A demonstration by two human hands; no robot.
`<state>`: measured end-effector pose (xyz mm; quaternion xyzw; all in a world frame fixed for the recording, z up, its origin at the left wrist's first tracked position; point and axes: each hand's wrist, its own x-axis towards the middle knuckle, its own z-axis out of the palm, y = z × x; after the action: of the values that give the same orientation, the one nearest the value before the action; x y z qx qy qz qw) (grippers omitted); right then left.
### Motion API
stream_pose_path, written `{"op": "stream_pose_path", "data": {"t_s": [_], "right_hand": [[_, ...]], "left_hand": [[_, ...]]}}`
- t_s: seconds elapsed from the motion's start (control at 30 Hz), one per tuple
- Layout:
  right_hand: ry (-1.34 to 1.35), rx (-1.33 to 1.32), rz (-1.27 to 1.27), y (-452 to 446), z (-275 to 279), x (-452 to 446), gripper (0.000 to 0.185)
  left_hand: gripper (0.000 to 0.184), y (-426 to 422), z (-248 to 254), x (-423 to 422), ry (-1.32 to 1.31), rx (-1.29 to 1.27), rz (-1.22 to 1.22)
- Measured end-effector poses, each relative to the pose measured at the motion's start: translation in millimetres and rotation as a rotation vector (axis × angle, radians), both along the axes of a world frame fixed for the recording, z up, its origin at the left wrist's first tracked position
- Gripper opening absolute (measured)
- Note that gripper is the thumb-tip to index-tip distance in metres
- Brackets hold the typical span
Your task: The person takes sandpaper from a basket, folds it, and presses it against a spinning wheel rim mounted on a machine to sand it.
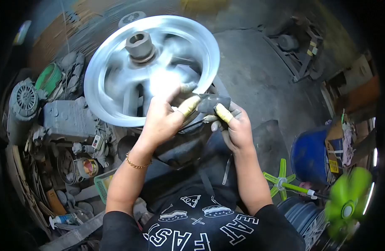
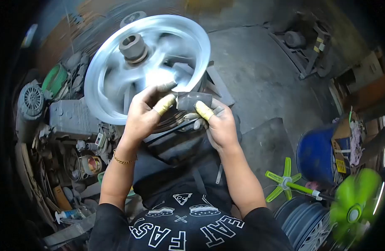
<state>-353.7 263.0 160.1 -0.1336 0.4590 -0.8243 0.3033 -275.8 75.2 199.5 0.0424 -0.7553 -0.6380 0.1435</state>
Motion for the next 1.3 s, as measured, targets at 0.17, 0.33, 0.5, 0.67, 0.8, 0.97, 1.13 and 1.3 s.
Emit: {"op": "stream_pose_path", "data": {"t_s": [0.17, 0.33, 0.5, 0.67, 0.8, 0.97, 1.13, 1.3], "right_hand": [[0.109, 0.019, 0.200, -14.1, 4.2, -2.5, 0.026], [0.322, 0.263, 0.280, -28.6, 34.9, -15.7, 0.033], [0.479, 0.439, 0.415, -48.3, 48.5, -20.5, 0.027], [1.075, 0.546, 0.137, -60.7, 37.0, -20.6, 0.022], [1.481, 0.649, 0.100, -67.8, 28.3, -17.7, 0.025], [1.642, 0.505, 0.068, -61.7, 5.9, -11.0, 0.028], [1.627, 0.559, -0.069, -56.7, -5.7, -4.5, 0.028], [1.597, 0.598, -0.136, -51.7, -14.5, -9.5, 0.030]], "left_hand": [[0.017, -20.9, -0.7, 14.7, 0.023, -0.165, 0.097], [0.009, -42.0, 11.4, 32.8, -0.069, -0.072, 0.000], [0.012, -52.0, 2.9, 37.3, 0.067, -0.245, 0.071], [0.015, -55.2, 3.0, 37.1, 0.057, -0.491, 0.107], [0.020, -55.2, -14.7, 28.6, 0.197, -0.640, 0.125], [0.020, -48.2, -27.0, 31.9, 0.122, -0.751, -0.032], [0.019, -41.5, -31.3, 26.5, 0.184, -0.830, -0.042], [0.017, -31.4, -36.7, 13.1, 0.212, -0.796, -0.013]]}}
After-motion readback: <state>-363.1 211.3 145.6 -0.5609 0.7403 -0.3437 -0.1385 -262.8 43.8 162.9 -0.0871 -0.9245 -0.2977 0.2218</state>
